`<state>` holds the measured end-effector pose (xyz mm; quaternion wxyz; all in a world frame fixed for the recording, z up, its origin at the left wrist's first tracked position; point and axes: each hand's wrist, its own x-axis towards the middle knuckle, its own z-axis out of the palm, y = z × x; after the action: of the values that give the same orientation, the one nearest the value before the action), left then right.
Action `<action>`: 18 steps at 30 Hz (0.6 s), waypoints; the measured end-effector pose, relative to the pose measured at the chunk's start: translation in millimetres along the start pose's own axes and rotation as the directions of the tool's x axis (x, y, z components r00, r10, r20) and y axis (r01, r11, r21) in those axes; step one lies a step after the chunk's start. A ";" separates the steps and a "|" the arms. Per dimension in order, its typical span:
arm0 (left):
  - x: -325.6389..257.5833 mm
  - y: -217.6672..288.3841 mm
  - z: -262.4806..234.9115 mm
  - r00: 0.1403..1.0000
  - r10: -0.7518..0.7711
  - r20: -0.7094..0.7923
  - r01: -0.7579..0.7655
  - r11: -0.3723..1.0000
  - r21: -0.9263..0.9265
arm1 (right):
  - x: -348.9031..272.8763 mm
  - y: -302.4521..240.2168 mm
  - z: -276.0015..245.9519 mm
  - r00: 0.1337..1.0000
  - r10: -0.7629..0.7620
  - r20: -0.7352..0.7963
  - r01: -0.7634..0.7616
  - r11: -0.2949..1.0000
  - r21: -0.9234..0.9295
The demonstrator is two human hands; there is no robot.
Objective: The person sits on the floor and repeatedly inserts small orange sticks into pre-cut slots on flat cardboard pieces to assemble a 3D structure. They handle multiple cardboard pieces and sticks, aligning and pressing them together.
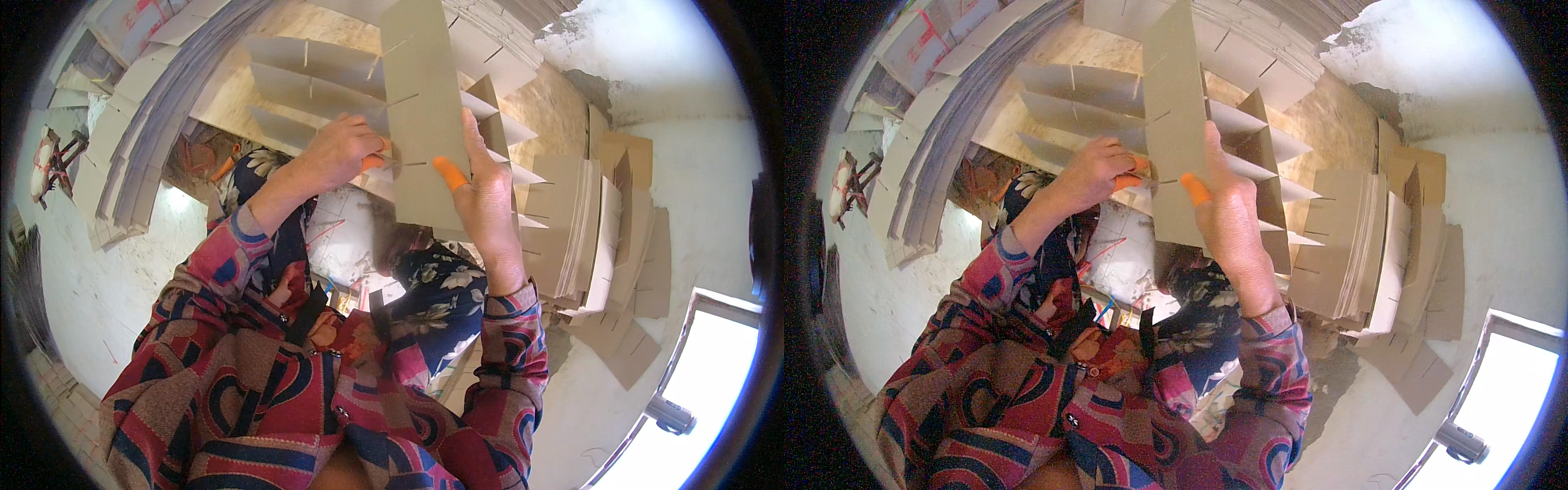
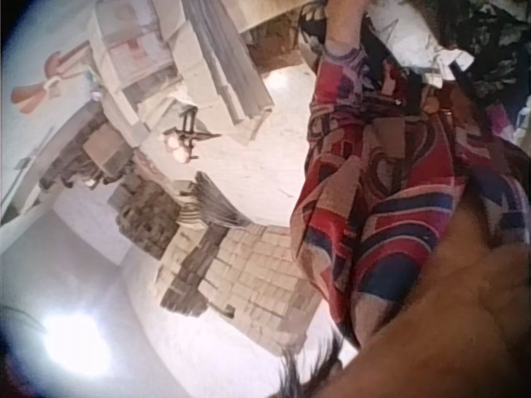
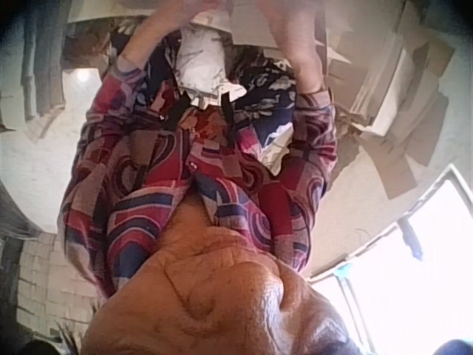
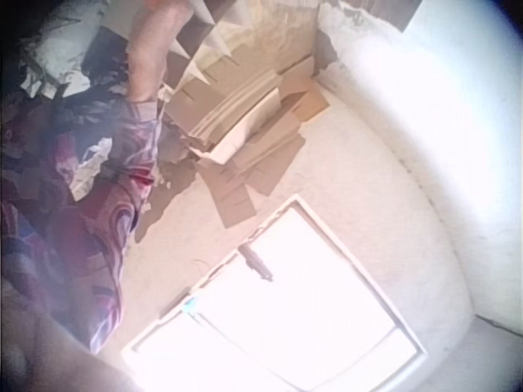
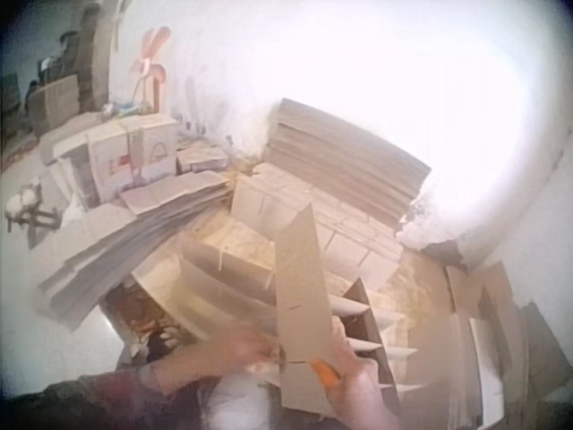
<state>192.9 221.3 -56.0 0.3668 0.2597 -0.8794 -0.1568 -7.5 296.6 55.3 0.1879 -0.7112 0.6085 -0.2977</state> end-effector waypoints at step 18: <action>-7.4 -14.0 -12.1 0.998 -0.059 0.036 0.058 0.998 0.040 | 0.9 -9.2 3.7 1.000 -0.010 -0.008 0.010 1.000 -0.020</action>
<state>210.9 213.1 -58.4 0.3406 0.2894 -0.8810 -0.1551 1.9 297.1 58.4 0.1767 -0.7148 0.6087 -0.2956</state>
